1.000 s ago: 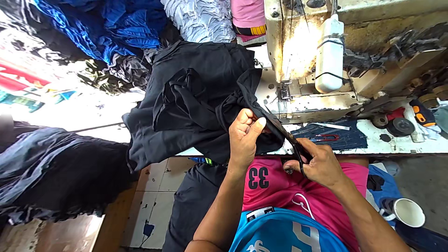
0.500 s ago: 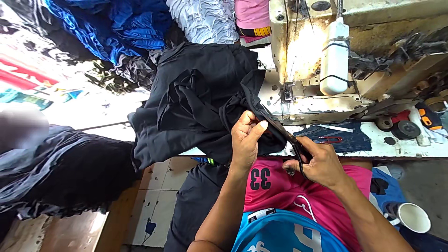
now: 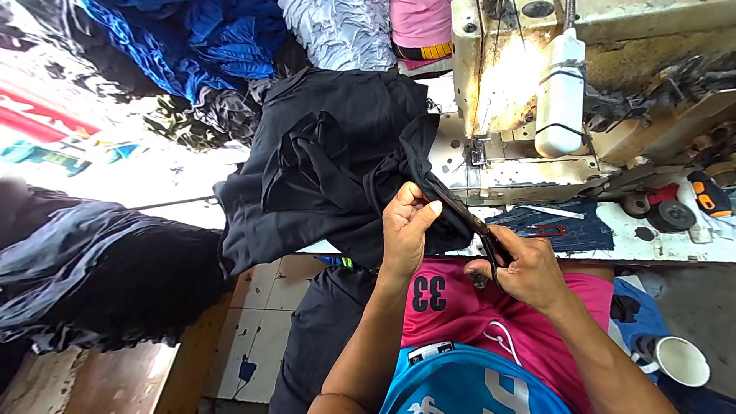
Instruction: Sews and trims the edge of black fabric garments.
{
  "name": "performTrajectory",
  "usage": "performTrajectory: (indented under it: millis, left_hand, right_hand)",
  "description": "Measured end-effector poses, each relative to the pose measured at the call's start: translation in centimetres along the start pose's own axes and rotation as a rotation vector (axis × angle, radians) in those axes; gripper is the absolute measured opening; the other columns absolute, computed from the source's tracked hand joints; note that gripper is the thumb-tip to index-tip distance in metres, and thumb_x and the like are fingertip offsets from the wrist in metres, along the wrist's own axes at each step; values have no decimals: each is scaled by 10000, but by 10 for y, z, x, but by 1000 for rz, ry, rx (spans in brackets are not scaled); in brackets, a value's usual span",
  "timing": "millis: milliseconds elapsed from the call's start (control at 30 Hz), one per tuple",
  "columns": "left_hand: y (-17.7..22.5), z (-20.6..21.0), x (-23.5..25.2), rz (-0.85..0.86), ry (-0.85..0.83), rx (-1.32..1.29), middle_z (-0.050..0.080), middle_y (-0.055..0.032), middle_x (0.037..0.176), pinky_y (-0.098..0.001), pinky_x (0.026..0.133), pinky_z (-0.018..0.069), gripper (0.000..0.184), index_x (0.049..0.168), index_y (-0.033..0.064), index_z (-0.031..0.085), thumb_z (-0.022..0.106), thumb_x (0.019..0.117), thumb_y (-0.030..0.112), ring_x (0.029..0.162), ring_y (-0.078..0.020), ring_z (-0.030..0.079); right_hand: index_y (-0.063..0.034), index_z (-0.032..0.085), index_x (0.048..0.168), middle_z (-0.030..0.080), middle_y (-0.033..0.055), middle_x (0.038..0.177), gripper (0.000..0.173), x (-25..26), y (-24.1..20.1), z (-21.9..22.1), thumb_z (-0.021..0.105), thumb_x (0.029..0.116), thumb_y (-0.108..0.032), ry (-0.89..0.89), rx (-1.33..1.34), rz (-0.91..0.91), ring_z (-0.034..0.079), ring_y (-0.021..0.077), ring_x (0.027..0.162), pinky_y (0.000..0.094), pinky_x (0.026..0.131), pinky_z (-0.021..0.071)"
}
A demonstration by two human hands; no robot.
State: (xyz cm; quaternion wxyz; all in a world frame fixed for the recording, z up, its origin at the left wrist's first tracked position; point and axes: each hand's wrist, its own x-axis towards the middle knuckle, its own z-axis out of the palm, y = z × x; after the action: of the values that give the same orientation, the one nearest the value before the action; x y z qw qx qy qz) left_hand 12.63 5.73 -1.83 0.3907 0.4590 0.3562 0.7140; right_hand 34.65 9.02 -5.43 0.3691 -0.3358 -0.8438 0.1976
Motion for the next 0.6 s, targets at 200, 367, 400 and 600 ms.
performTrajectory:
  millis: [200,367,400,600]
  left_hand:
    - [-3,-2,-3,-27,-10,-14,641,-51,941,-335,785,577,80,1033,77,600,604,963,39,857,-132,649]
    - [-4,-9,-6,-34,10,-101,646,-41,948,-349,815,577,94,1041,93,614,603,957,52,876,-128,653]
    - [-4,-12,-7,-38,26,-128,647,-34,951,-345,818,578,89,1043,105,615,601,962,72,879,-124,655]
    - [-6,-45,-5,-71,114,-10,671,-25,970,-347,794,599,118,1090,116,627,567,989,112,868,-129,675]
  right_hand:
    - [-68,724,1101,636,-5,680,584,-7,2,6,715,892,-613,-13,94,59,548,75,555,297,515,484]
    - [-61,717,1110,621,-37,682,603,-16,-3,3,760,857,-607,39,211,127,519,29,550,243,499,466]
    - [-62,711,1108,614,-44,680,589,-22,-5,1,770,857,-591,40,238,149,509,20,546,232,493,460]
    - [-162,701,1195,615,-94,693,627,-126,-1,-36,814,781,-619,-188,368,422,504,-9,548,191,481,453]
